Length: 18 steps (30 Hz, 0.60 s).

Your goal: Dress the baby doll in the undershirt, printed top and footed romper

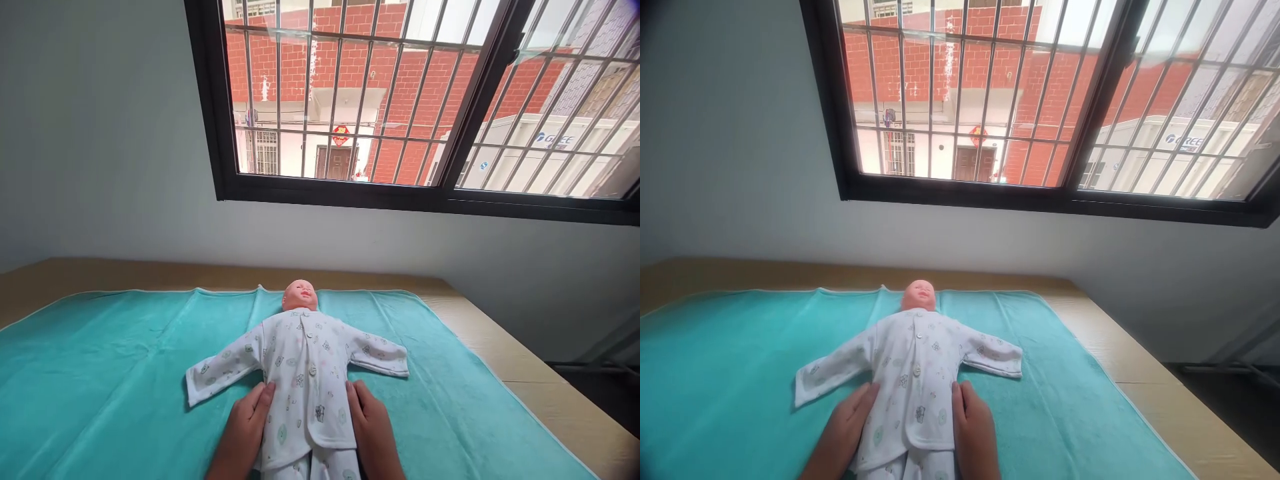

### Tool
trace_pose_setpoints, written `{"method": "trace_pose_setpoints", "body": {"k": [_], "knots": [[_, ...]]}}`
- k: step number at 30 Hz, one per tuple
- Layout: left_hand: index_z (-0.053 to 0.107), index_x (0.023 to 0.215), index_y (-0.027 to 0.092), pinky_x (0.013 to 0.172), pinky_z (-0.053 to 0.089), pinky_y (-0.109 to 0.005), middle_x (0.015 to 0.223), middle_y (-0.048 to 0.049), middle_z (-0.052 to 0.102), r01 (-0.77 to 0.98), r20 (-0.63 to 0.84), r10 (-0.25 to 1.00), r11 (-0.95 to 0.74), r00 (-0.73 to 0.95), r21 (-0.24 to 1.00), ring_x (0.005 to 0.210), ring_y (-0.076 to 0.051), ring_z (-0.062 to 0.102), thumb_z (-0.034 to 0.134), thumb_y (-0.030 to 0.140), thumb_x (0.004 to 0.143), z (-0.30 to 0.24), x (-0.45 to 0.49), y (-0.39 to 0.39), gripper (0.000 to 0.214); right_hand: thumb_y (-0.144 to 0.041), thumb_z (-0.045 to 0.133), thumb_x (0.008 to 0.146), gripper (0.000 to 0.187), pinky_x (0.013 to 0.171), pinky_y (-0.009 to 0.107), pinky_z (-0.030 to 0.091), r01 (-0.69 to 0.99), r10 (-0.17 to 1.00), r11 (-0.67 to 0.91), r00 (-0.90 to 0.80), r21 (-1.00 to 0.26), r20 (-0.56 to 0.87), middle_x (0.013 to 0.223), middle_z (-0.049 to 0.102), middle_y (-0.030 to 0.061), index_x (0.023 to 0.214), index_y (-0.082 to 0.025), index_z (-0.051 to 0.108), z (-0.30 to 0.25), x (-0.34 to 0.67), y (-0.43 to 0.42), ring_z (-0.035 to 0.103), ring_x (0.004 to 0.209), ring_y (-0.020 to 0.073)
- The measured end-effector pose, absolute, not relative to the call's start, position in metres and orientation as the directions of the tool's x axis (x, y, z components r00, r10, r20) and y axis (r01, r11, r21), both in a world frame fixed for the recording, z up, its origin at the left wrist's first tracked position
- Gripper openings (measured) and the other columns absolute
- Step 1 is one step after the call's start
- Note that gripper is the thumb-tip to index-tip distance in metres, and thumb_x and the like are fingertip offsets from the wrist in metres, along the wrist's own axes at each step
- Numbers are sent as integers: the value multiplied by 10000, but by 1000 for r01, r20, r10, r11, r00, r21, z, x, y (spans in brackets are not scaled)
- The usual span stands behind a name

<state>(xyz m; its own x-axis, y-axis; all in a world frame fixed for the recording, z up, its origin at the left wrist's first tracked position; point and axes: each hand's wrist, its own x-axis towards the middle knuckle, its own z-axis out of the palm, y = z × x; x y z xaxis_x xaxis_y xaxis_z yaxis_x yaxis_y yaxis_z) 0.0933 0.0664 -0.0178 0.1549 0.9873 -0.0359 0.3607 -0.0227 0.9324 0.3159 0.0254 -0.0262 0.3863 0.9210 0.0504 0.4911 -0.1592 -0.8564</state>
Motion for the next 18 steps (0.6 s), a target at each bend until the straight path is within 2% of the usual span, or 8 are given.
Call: {"method": "trace_pose_setpoints", "body": {"k": [8, 13, 16, 18], "knots": [[304, 593, 235, 574, 285, -270, 563, 45, 359, 486, 155, 988, -139, 8, 863, 586, -140, 344, 314, 622, 854, -15, 91, 67, 468, -621, 321, 896, 464, 580, 271, 271, 531, 920, -92, 369, -842, 132, 603, 447, -28, 652, -225, 321, -25, 315, 26, 359, 602, 151], [271, 583, 237, 562, 287, -261, 557, 49, 321, 490, 169, 984, -121, -55, 863, 580, -139, 356, 317, 600, 847, -15, 85, 66, 451, -519, 339, 915, 413, 566, 278, 230, 611, 913, -46, 346, -791, 214, 567, 421, -38, 635, -220, 282, -29, 318, 29, 332, 570, 137], [277, 580, 231, 567, 280, -259, 548, 38, 363, 588, 190, 982, -144, -16, 796, 581, -143, 386, 294, 554, 873, -17, 82, 68, 437, -466, 349, 915, 384, 565, 285, 230, 678, 917, -16, 302, -735, 259, 559, 449, -32, 629, -218, 290, -30, 321, 32, 347, 557, 135], [342, 589, 221, 576, 274, -263, 569, 10, 469, 705, 194, 981, -158, 30, 691, 602, -155, 445, 266, 489, 913, -16, 81, 68, 427, -438, 347, 915, 367, 566, 293, 240, 723, 922, -6, 272, -691, 276, 566, 485, -19, 625, -220, 298, -27, 321, 33, 367, 552, 140]]}}
